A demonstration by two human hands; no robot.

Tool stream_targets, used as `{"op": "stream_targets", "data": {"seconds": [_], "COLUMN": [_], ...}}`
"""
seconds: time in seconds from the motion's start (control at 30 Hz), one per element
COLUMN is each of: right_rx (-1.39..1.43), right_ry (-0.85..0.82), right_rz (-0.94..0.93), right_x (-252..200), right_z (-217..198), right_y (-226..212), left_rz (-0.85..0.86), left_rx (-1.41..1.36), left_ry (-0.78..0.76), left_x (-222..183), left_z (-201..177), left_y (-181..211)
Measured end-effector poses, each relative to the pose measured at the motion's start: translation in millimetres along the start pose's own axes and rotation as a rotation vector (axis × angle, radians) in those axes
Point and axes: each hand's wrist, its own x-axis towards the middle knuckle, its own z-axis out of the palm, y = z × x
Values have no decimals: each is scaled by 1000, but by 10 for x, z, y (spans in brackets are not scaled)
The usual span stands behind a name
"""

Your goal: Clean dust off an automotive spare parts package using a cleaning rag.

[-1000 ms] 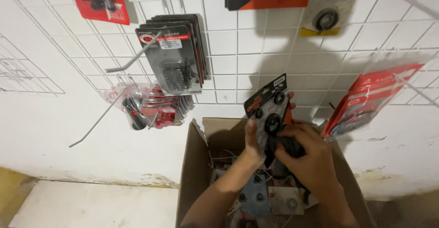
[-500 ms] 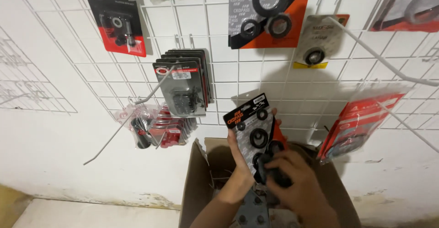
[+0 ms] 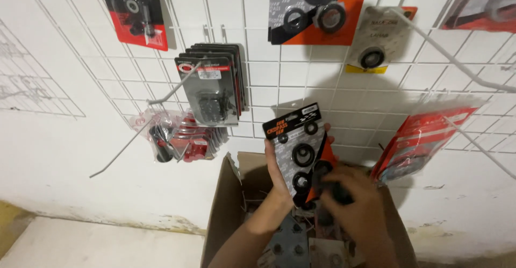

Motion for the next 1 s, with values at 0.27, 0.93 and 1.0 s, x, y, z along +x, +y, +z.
{"op": "stream_targets", "data": {"seconds": [0.27, 0.93, 1.0], "right_rx": [-158, -320, -420], "right_ry": [-69, -103, -9], "right_rz": [-17, -222, -219], "right_x": [44, 196, 203], "right_z": [-35, 161, 102], "right_y": [64, 182, 221], "left_rz": [49, -24, -93], "left_rx": [176, -30, 77], "left_ry": [10, -51, -37], "left_x": [-69, -25, 5], "left_z": [-42, 66, 212], "left_y": [-44, 328, 318]}}
